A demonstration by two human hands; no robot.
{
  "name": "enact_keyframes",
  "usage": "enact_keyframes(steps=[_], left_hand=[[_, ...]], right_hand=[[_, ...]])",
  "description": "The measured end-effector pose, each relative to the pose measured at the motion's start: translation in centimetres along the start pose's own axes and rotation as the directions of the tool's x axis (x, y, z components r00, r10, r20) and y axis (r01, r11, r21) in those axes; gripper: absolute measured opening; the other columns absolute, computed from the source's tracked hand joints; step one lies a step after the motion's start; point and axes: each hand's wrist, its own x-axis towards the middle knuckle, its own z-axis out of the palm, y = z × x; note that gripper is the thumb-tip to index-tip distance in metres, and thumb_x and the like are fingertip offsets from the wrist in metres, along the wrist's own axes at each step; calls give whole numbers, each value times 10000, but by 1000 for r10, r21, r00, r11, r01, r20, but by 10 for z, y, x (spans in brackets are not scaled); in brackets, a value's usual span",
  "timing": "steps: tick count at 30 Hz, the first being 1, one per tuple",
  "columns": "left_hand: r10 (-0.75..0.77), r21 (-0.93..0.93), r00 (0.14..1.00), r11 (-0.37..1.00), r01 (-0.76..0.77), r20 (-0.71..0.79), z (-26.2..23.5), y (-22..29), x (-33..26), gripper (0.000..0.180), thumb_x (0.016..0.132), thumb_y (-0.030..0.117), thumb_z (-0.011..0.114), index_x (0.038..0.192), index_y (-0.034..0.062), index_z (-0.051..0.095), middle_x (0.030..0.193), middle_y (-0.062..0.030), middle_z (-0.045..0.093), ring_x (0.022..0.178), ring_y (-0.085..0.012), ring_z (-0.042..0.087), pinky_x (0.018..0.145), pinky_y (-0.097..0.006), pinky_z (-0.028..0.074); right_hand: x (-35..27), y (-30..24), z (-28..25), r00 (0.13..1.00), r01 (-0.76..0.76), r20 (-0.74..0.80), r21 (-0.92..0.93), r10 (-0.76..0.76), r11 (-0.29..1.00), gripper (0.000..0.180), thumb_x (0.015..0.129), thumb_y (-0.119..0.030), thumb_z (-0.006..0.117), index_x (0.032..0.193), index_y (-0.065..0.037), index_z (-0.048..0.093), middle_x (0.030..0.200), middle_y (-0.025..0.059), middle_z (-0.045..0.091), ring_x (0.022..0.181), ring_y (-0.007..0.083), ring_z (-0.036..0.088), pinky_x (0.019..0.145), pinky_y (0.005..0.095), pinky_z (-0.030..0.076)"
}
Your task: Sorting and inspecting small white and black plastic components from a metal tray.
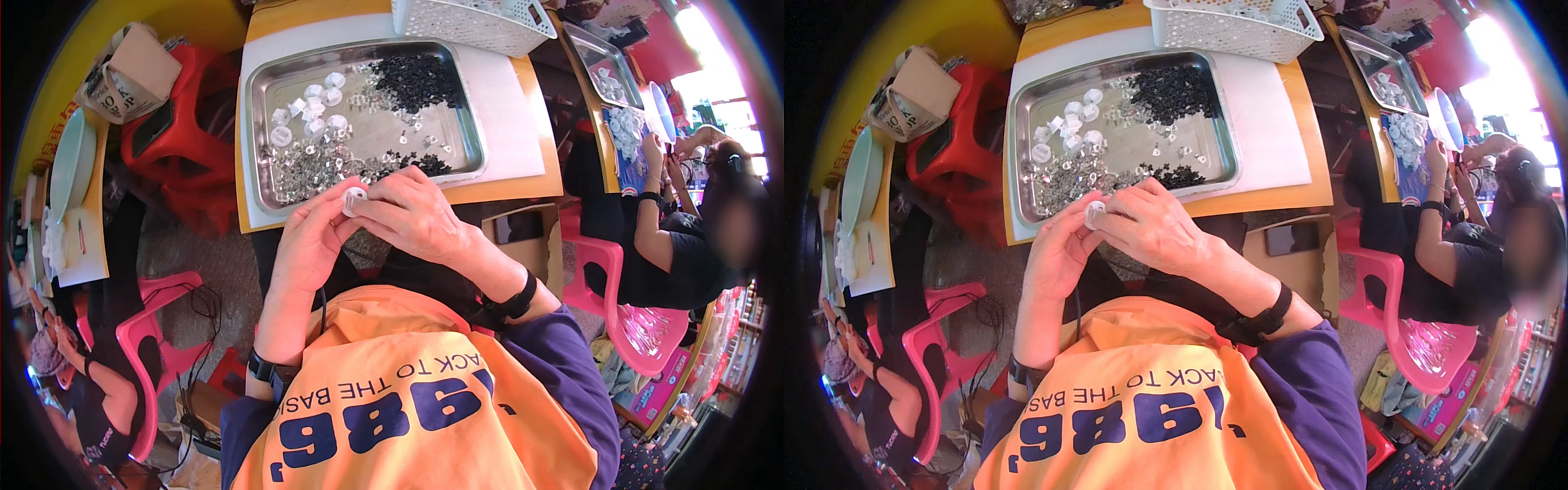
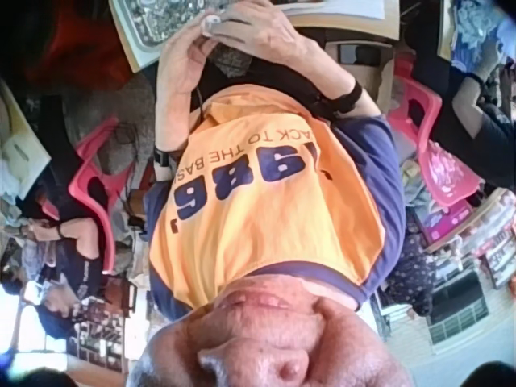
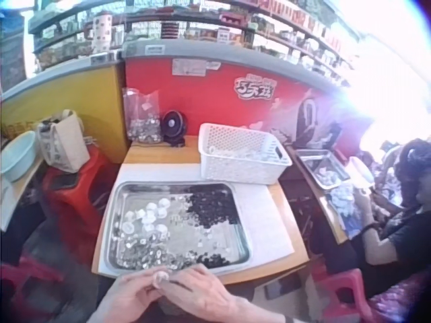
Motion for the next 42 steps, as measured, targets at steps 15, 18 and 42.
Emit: enact_keyframes(steps=[15,18,42], left_hand=[[-83,-250,991,962,108,109,-27,11,5,369,919,105,523,1253,-36,456,1023,-151,636,913,-246,655,764,-317,582],[-81,-266,991,958,107,108,-31,12,4,361,918,108,525,1244,-32,459,1011,-152,639,887,-243,663,729,-304,591],[-64,-190,988,978,90,138,-15,33,14,353,920,125,527,1227,-37,466,981,-141,638,850,-220,669,697,-270,590]], right_hand=[[0,127,-49,822,-543,5,-294,570,786,109,792,-153,620,843,-73,675,839,53,598,842,242,583,775,362,447],[6,139,-41,888,-378,102,-393,448,838,91,789,-158,614,824,-101,676,852,37,587,916,221,558,837,359,406],[28,66,-47,498,-240,556,826,666,-511,103,901,-83,552,940,-1,600,858,135,643,640,107,577,602,220,503]])
